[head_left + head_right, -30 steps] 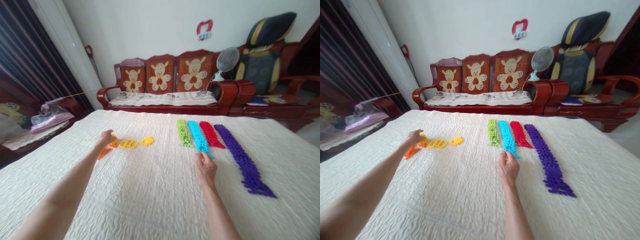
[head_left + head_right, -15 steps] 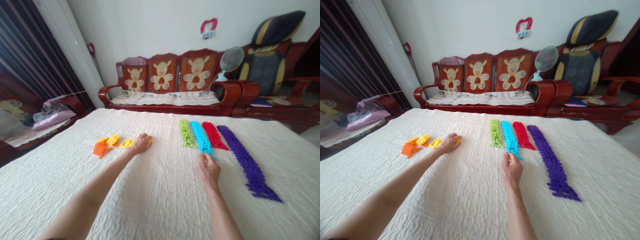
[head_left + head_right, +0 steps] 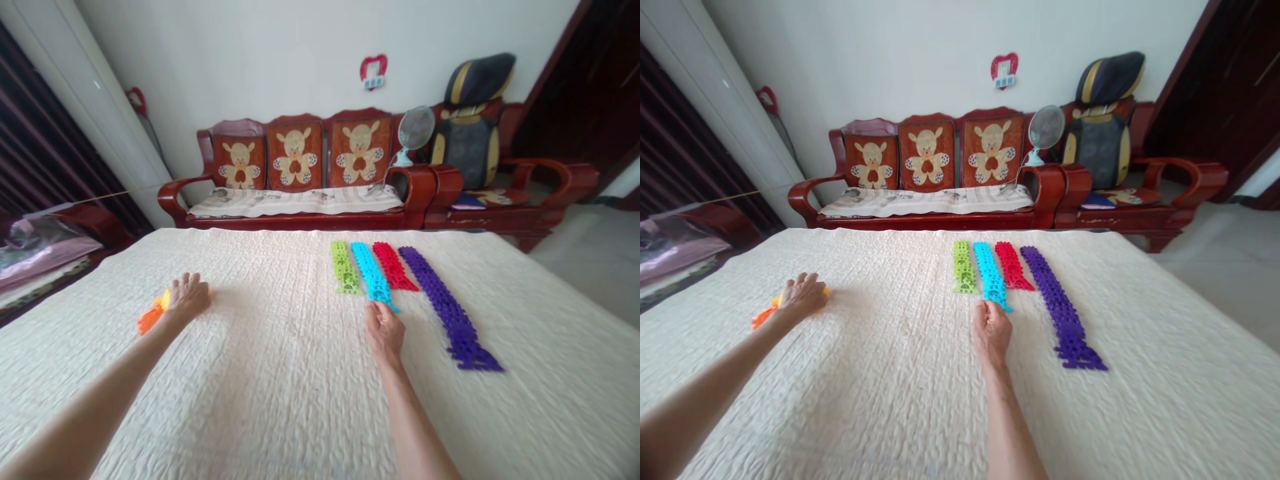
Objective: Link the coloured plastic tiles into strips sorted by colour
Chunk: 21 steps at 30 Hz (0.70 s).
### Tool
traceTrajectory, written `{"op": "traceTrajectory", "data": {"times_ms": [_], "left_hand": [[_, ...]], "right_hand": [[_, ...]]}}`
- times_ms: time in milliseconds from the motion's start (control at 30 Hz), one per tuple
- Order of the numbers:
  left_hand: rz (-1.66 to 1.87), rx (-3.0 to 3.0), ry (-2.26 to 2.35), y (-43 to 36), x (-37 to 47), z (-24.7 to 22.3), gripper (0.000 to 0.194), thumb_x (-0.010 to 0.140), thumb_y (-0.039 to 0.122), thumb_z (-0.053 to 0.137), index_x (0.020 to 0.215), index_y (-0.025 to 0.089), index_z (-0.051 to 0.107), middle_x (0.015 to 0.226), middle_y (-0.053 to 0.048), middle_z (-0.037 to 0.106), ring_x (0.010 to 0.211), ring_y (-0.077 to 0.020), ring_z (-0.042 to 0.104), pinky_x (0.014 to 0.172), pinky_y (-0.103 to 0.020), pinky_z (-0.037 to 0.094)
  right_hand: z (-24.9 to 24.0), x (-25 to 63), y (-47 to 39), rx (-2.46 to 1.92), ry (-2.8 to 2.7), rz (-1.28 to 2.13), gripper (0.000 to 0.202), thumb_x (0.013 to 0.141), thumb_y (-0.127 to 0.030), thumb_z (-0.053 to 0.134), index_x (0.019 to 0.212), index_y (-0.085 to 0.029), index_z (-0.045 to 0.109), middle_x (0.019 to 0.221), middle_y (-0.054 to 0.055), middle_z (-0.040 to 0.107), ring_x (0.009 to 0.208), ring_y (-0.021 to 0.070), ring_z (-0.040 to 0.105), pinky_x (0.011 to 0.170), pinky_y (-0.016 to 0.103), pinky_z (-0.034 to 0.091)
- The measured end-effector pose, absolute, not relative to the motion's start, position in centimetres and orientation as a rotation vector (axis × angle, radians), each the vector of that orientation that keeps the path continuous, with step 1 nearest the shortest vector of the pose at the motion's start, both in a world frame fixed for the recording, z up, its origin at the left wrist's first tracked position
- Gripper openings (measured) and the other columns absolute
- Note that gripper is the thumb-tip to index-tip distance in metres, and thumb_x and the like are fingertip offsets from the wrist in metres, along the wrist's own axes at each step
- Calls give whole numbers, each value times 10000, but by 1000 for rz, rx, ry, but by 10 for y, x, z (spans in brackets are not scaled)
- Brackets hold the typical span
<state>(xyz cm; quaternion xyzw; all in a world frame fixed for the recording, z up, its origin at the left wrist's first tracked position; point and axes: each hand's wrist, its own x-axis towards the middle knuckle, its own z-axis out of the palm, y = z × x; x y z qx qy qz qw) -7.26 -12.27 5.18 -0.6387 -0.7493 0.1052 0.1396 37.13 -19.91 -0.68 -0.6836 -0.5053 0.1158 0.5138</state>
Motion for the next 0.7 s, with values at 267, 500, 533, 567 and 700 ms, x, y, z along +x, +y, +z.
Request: {"op": "traceTrajectory", "data": {"times_ms": [267, 500, 533, 567, 700], "left_hand": [[-436, -2500, -2106, -37, 102, 54, 385, 895, 268, 481, 1205, 219, 704, 1316, -73, 664, 1243, -222, 584, 1112, -334, 388], [-645, -2597, -2123, 44, 219, 45, 509, 946, 418, 527, 1382, 161, 585, 1349, -123, 648, 1211, -217, 624, 1018, -280, 460], [-664, -2604, -2135, 53, 228, 44, 538, 946, 439, 526, 1395, 145, 568, 1335, -141, 653, 1197, -222, 632, 993, -281, 475], [-676, -2614, -2145, 62, 236, 42, 558, 943, 450, 528, 1400, 132, 559, 1315, -155, 662, 1176, -226, 644, 967, -282, 489], [-668, -2695, -2117, 87, 267, 34, 523, 875, 394, 607, 1343, 159, 612, 1236, -143, 702, 1115, -259, 672, 930, -316, 513]], "right_hand": [[-6, 370, -201, -1590, -1177, 279, 478, 847, -533, 398, 742, -180, 703, 722, 112, 721, 686, 214, 642, 658, 294, 446], [-11, 369, -202, -1561, -1165, 281, 434, 893, -490, 418, 735, -184, 684, 681, 69, 691, 652, 187, 608, 618, 272, 422], [-11, 369, -202, -1560, -1167, 274, 423, 899, -476, 422, 730, -186, 679, 678, 64, 685, 651, 183, 603, 615, 269, 419], [-12, 368, -201, -1560, -1169, 266, 411, 904, -462, 425, 723, -188, 673, 674, 58, 679, 648, 179, 598, 614, 266, 416], [-13, 367, -201, -1567, -1164, 232, 367, 908, -412, 434, 708, -197, 655, 656, 31, 653, 632, 161, 582, 608, 256, 404]]}}
